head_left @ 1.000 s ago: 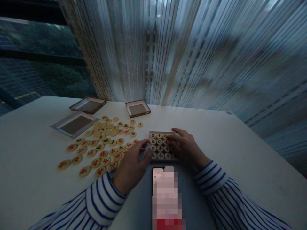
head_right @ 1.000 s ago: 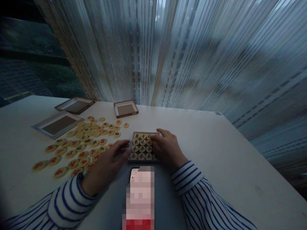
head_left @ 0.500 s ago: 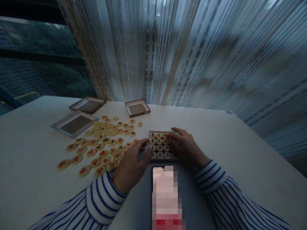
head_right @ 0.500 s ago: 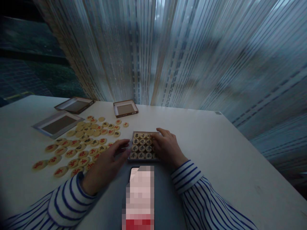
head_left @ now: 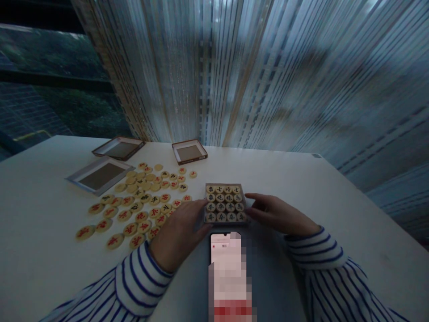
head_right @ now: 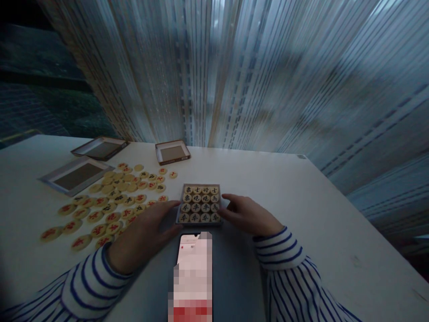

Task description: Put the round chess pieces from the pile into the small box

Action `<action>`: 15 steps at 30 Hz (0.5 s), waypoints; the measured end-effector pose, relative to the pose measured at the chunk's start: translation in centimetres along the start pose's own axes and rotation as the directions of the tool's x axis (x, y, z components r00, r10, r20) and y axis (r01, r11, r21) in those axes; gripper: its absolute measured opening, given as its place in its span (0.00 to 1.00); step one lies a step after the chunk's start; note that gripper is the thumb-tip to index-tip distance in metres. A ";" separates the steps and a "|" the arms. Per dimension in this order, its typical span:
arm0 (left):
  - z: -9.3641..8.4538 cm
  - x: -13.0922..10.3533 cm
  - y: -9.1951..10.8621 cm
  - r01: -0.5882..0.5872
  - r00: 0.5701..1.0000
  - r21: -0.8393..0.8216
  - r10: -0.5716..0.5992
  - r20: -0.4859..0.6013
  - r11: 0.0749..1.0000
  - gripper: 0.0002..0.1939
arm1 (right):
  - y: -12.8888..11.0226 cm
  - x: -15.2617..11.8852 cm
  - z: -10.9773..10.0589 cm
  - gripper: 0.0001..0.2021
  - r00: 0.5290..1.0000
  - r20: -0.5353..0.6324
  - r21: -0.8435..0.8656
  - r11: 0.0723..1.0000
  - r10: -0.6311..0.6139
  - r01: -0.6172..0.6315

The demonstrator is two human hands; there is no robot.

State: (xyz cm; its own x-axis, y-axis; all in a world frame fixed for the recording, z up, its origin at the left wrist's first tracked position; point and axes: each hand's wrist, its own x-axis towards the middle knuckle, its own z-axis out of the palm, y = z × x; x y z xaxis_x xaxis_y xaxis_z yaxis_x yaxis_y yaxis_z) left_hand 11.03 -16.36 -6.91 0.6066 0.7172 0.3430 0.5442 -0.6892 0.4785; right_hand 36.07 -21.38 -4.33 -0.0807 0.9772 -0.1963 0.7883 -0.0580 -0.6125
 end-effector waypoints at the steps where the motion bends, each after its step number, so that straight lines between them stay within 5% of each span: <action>1: 0.0 0.0 0.0 -0.001 1.000 0.005 0.001 0.012 1.000 0.21 | 0.1 -0.2 -0.1 0.29 0.999 0.048 0.042 0.999 -0.001 -0.001; 5: 0.1 0.0 0.0 0.023 0.999 0.026 -0.023 0.031 0.999 0.20 | 0.2 -0.4 -0.2 0.32 0.992 0.120 0.080 0.997 -0.031 0.021; 15: 0.2 0.2 0.1 0.061 0.997 0.021 -0.062 0.043 0.998 0.20 | 0.5 0.0 0.1 0.27 0.992 0.096 0.058 0.995 -0.086 0.080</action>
State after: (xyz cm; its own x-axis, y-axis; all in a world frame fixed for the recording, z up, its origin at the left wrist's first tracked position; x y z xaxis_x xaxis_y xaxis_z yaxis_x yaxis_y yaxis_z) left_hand 11.35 -16.29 -6.96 0.5959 0.7535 0.2775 0.5924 -0.6459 0.4815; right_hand 36.42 -21.46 -4.72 -0.2061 0.9544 -0.2157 0.7428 0.0091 -0.6695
